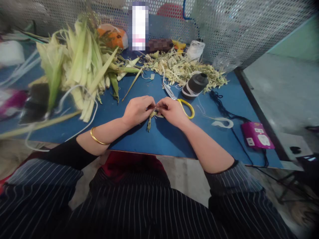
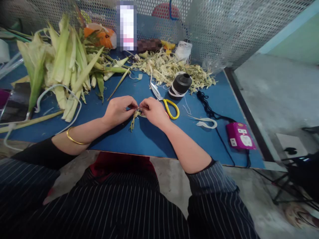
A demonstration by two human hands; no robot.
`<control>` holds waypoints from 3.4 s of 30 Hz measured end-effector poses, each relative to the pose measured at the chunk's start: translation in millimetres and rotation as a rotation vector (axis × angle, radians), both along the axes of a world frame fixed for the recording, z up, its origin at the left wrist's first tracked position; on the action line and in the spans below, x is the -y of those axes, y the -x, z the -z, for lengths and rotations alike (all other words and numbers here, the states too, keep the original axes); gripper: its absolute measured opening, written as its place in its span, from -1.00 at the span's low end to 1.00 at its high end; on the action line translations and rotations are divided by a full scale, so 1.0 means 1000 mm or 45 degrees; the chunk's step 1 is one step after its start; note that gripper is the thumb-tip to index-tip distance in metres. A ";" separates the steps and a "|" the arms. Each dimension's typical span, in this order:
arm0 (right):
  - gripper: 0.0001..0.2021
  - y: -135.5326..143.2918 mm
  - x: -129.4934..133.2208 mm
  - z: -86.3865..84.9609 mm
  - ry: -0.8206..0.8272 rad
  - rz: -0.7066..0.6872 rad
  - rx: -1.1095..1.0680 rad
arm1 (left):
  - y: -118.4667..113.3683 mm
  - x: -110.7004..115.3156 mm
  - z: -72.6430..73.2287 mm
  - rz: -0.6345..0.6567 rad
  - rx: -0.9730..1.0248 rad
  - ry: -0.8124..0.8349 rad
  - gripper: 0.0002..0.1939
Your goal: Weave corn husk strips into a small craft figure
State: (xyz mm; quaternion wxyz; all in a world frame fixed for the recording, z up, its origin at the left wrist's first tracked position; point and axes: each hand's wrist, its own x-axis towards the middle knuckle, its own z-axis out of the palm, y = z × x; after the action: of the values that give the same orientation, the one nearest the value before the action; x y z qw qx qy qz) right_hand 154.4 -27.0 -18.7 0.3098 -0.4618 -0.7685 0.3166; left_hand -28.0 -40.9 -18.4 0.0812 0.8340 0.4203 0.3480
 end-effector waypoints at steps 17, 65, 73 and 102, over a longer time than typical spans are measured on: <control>-0.89 -0.020 -0.003 -0.022 -0.080 -0.224 0.381 | 0.014 -0.011 -0.007 -0.442 -0.115 0.350 -0.90; -0.89 -0.004 0.005 -0.013 -0.021 -0.431 0.090 | 0.009 -0.012 -0.009 0.146 0.348 0.813 -0.86; -0.88 -0.004 0.000 -0.013 -0.080 -0.249 -0.204 | 0.003 -0.012 -0.010 0.033 0.686 1.091 -0.87; -0.78 -0.004 -0.002 -0.013 0.061 0.070 -0.222 | 0.003 -0.009 -0.016 0.085 0.612 1.084 -0.76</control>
State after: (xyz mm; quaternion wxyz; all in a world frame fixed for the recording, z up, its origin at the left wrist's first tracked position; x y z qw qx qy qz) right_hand 158.8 -25.3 -5.9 0.3731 -0.4606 -0.7178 0.3653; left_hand -31.1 -32.1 -2.8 0.5207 0.6358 0.4678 0.3253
